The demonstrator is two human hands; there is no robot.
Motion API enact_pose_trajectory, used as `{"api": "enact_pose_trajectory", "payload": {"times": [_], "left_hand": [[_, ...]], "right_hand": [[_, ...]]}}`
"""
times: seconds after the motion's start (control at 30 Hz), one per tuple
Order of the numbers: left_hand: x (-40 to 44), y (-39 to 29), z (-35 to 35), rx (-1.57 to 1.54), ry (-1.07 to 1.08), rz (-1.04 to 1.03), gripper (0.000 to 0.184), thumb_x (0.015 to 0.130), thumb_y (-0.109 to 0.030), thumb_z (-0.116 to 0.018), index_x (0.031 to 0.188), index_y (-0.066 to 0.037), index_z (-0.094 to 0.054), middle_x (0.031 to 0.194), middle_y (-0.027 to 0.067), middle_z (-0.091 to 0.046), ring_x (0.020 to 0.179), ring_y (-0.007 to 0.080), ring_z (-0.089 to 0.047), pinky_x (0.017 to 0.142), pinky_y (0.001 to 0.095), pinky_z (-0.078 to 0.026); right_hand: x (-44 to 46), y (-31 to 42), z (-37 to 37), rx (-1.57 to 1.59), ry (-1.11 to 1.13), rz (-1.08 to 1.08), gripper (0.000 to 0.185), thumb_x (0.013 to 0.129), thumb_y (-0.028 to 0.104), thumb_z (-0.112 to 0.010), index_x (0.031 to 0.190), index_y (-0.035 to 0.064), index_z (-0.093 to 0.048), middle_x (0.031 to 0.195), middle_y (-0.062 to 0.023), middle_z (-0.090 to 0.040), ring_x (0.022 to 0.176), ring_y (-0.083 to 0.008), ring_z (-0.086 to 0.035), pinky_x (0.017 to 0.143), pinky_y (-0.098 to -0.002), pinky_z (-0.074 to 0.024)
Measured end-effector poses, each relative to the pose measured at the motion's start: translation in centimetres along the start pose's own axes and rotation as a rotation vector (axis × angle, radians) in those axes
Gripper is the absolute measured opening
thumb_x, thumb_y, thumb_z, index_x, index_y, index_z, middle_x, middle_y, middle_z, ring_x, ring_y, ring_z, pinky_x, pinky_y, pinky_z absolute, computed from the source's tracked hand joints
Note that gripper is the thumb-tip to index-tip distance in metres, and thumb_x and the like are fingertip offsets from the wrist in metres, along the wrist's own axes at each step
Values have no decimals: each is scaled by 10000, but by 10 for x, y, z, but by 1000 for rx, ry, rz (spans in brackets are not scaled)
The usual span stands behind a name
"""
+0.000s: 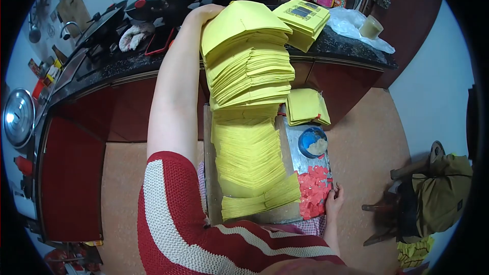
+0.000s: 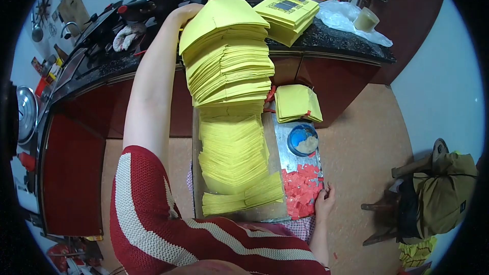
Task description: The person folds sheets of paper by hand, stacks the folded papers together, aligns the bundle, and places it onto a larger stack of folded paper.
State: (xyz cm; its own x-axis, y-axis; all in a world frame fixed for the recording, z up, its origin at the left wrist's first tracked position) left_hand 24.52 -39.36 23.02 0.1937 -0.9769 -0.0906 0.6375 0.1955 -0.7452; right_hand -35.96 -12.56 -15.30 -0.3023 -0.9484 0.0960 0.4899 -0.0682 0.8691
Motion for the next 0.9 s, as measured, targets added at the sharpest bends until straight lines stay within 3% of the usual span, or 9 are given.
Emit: {"api": "enact_pose_trajectory", "payload": {"times": [0.07, 0.1, 0.27, 0.4, 0.47, 0.7, 0.77, 0.83, 0.9], "left_hand": [[10, 11, 10, 47, -5, 107, 430, 857, -362, -686, 1122, -25, -720, 942, 63, -715, 712, 148, -655, 595, 320, -505], [17, 14, 14, 225, -64, 90, 340, 847, -310, -701, 1056, -47, -748, 807, 19, -698, 588, 122, -602, 515, 299, -463], [20, 41, 26, 150, -80, 72, 301, 843, -265, -705, 1082, -86, -744, 851, 21, -704, 635, 116, -606, 539, 318, -481], [11, 44, 33, 210, 73, 70, 403, 769, -231, -776, 1130, -64, -713, 907, 34, -714, 729, 140, -627, 637, 333, -519], [11, 46, 32, 204, 158, 96, 436, 744, -217, -796, 1137, -52, -703, 926, 43, -717, 758, 144, -626, 676, 334, -527], [15, 65, 25, 367, -54, -72, 319, 815, -168, -742, 1090, -11, -703, 949, 51, -725, 799, 129, -600, 754, 332, -525], [12, 71, 25, 363, -95, -154, 286, 841, -158, -720, 1084, -6, -704, 951, 47, -727, 817, 125, -608, 765, 332, -525], [5, 80, 27, 143, -167, -261, 196, 877, -158, -690, 1026, -36, -720, 897, 16, -716, 802, 103, -612, 734, 303, -512], [-7, 82, 34, 31, -182, -217, 169, 857, -155, -706, 985, -46, -727, 880, 10, -711, 791, 99, -616, 720, 311, -505]], "right_hand": [[1, -5, 0, -8, -2, 64, 374, 916, 50, -548, 1284, -5, -581, 858, -67, -629, 760, -139, -580, 702, -298, -494], [2, -4, 0, -10, -1, 62, 374, 916, 50, -548, 1284, -5, -581, 858, -67, -629, 760, -139, -580, 702, -298, -494], [2, -3, -1, 11, 5, 56, 360, 915, 44, -543, 1269, -5, -581, 908, -116, -696, 815, -177, -645, 761, -323, -516], [2, 5, 1, -10, 26, 46, 349, 916, 44, -539, 1259, 0, -586, 942, -135, -716, 836, -189, -666, 787, -335, -522], [1, 19, 4, -50, 75, -38, 356, 910, 10, -529, 1259, -36, -575, 1039, -147, -688, 956, -194, -648, 874, -314, -499], [5, -4, 2, -132, 56, 11, 350, 909, 15, -528, 1251, -39, -580, 1036, -156, -694, 964, -200, -653, 884, -316, -499], [8, -20, 0, -101, -4, 76, 352, 876, 90, -577, 1214, 0, -622, 961, -177, -695, 868, -274, -657, 803, -378, -512], [9, -23, -1, -87, 3, 78, 357, 876, 89, -576, 1219, 2, -621, 954, -177, -696, 858, -279, -659, 801, -381, -514], [10, -27, -1, -74, 13, 82, 362, 875, 88, -574, 1224, 3, -619, 948, -178, -697, 849, -285, -660, 800, -384, -516]]}}
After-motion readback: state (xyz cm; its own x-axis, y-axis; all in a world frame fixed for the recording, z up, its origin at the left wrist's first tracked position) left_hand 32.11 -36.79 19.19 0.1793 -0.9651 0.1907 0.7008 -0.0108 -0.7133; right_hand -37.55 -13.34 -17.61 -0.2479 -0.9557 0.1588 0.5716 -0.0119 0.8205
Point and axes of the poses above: each hand's wrist, its own x-axis towards the middle knuckle, its own z-axis out of the back of the hand, y = z × x, the point moved 1 cm from there along x, towards the middle knuckle
